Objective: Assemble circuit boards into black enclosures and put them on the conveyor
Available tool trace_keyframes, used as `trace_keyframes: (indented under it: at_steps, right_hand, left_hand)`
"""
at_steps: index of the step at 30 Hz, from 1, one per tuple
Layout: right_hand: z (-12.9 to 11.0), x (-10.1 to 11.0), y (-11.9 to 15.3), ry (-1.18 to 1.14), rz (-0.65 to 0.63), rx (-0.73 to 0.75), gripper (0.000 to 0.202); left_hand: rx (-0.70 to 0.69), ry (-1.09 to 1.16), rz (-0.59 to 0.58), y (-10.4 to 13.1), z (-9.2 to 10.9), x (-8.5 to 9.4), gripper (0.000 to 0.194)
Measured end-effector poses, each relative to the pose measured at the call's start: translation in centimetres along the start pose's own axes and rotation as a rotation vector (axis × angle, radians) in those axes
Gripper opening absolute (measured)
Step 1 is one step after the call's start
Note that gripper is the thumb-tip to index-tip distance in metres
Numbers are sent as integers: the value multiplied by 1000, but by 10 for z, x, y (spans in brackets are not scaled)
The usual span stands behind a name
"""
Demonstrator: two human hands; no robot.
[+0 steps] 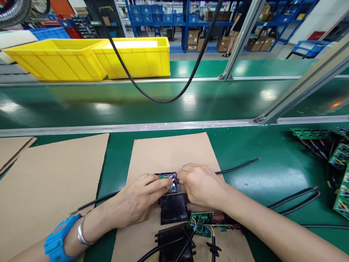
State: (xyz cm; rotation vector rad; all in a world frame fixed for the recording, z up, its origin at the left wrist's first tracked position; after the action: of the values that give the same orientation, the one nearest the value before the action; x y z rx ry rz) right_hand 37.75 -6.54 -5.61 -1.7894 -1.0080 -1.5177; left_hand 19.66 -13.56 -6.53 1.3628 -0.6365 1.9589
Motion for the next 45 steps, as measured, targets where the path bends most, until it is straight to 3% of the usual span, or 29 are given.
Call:
trace_keyframes:
  at_steps: [5, 11, 16, 19, 22, 25, 31, 35, 42, 45]
  right_hand:
    - [-8, 5, -11, 96, -79, -18, 16]
    - [-7, 13, -16, 142, -184, -124, 13]
    - [3, 12, -3, 5, -17, -43, 12]
    - [5, 3, 1, -14, 59, -8, 16]
    - [5, -4, -1, -37, 85, 10, 18]
    - [11, -5, -1, -77, 76, 24, 18]
    - [19, 0, 12, -10, 129, 83, 10]
    - [30, 19, -4, 105, 211, 50, 10]
    - [128, 110, -68, 276, 372, -237, 32]
    - [148, 114, -59, 324, 384, -320, 39]
  left_hand:
    - [16, 42, -37, -4, 0, -1, 52]
    - [71, 99, -42, -10, 4, 6, 41]
    - [43, 55, 50, -8, 11, 4, 55]
    - [64, -20, 20, -7, 16, -7, 60]
    - [56, -107, -19, -10, 20, -11, 61]
    - [68, -51, -13, -14, 18, -2, 65]
    - [233, 161, 217, -1, 2, 15, 77]
    - [291, 197, 213, -4, -20, 25, 67]
    - [483, -81, 313, -89, -118, 114, 61]
    - [544, -133, 331, -103, -144, 112, 62]
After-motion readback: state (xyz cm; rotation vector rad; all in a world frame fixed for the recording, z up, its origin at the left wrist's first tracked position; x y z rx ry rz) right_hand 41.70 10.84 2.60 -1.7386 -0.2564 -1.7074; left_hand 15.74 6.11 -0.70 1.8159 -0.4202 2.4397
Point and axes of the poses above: each hand's wrist, its own y-axis away from the middle knuckle, its own x-axis out of the back of the hand, z = x × y, the point moved 3 cm from there along -y, towards the middle knuckle, and after that the axes turned 10 degrees about y, right-handed, at the moved point
